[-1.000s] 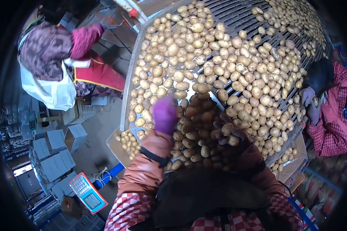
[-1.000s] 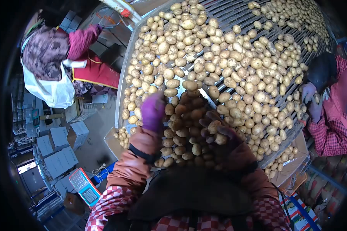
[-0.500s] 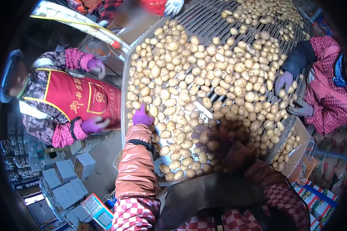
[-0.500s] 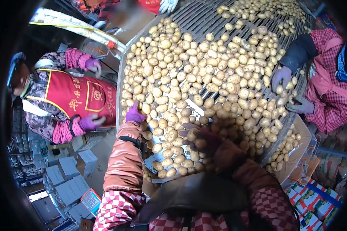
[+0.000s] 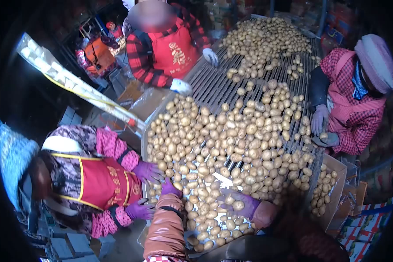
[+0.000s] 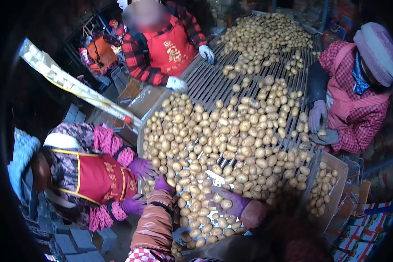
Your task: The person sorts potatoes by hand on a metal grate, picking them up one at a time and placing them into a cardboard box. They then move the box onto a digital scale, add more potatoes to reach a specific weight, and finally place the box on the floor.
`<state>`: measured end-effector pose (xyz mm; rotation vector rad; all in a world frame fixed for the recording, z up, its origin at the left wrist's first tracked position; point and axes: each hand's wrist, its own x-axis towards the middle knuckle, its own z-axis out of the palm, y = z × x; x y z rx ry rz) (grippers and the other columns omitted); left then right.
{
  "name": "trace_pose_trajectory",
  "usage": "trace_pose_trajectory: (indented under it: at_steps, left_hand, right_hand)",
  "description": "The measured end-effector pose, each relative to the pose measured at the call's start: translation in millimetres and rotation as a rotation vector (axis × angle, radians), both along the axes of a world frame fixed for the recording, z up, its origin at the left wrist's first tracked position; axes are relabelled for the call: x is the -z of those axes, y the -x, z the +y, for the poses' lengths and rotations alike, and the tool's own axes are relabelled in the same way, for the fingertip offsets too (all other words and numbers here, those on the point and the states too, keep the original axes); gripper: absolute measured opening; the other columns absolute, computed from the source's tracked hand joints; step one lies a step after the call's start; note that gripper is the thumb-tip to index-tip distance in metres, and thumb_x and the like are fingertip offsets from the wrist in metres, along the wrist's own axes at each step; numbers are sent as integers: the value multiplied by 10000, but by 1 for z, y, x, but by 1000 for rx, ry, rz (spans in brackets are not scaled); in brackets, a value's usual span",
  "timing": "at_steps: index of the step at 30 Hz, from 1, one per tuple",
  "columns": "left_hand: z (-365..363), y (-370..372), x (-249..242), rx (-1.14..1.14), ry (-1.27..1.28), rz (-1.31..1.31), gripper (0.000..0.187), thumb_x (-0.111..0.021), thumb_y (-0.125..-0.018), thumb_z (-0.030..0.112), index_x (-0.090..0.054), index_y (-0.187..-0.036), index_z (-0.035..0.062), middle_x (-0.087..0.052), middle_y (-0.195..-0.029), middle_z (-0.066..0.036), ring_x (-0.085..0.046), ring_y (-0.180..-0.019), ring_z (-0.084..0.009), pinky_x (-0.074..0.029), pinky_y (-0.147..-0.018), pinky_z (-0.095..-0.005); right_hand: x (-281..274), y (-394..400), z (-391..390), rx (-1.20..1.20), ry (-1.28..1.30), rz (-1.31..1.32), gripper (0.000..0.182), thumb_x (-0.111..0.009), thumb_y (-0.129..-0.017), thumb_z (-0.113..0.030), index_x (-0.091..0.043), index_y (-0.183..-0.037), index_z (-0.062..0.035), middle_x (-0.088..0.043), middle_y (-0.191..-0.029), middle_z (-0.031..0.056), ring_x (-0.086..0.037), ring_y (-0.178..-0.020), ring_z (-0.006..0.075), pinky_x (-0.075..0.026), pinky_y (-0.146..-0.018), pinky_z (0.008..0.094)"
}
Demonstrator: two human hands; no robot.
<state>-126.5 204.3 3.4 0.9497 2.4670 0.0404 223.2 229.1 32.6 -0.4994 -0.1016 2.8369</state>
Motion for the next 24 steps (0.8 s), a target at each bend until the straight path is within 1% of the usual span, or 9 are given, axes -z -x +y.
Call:
trace_pose_trajectory:
  at_steps: [1,2,5,9,13,17,18,21,24]
  left_hand:
    - [3,-3,-2,-1,-11,10,1024,-865,-593,286,-269,-1417,175,-424,-1317,-260,-500,-1198,-440,-454,-977,-504]
    - [7,-6,-1,8,0,3,1027,-866,-594,287,-265,-1419,177,-419,-1315,-268,-502,-1193,-440,-457,-971,-503]
    - [6,-6,1,9,52,-11,1036,-867,-596,290,-253,-1423,180,-405,-1311,-290,-508,-1179,-438,-466,-951,-500]
    - [-10,-8,41,147,-67,51,1115,-867,-589,287,-192,-1472,197,-372,-1353,-266,-507,-1194,-422,-485,-942,-485]
    - [4,-14,32,26,90,-8,1142,-866,-592,288,-168,-1492,202,-319,-1408,-246,-478,-1231,-430,-483,-957,-485]
    - [-12,0,68,124,-167,18,1083,-864,-597,226,-222,-1469,168,-485,-1299,-189,-517,-1198,-379,-483,-938,-432]
    - [-16,2,61,37,-259,-221,1043,-867,-566,155,-287,-1432,137,-546,-1219,-159,-552,-1151,-312,-487,-915,-396]
    - [-31,16,88,109,-577,-282,1005,-881,-522,116,-354,-1377,123,-577,-1140,-125,-591,-1065,-259,-509,-872,-376]
    - [-32,27,75,36,-355,-373,1030,-900,-504,128,-354,-1377,124,-563,-1152,-103,-581,-1073,-257,-511,-877,-373]
  right_hand:
    - [9,1,1,25,24,79,575,-573,-961,-276,-341,-1482,-209,-361,-1509,74,-476,-1260,247,-532,-860,366]
    - [-7,1,0,41,-43,-6,549,-518,-979,-273,-333,-1486,-173,-406,-1469,127,-503,-1238,289,-484,-959,392]
    - [-6,-4,0,23,-72,44,541,-497,-997,-293,-313,-1500,-219,-355,-1511,74,-448,-1288,267,-514,-895,398]
    - [5,-7,-5,53,51,120,518,-453,-1009,-275,-311,-1504,-219,-354,-1511,88,-444,-1301,260,-512,-890,378]
    - [8,-5,-4,47,69,153,507,-449,-1009,-252,-322,-1499,-216,-358,-1507,96,-456,-1287,259,-518,-863,350]
    - [5,-9,-7,73,10,69,513,-488,-993,-244,-347,-1484,-192,-381,-1489,101,-480,-1259,276,-520,-828,320]
    - [1,-10,-9,93,31,23,529,-520,-979,-244,-356,-1476,-165,-392,-1480,106,-486,-1251,286,-516,-824,323]
    - [6,-16,-9,116,87,6,532,-555,-962,-230,-385,-1457,-133,-419,-1461,113,-497,-1238,292,-501,-844,324]
    - [15,-15,-11,118,97,55,519,-556,-959,-235,-405,-1445,-134,-438,-1449,111,-506,-1233,288,-483,-904,322]
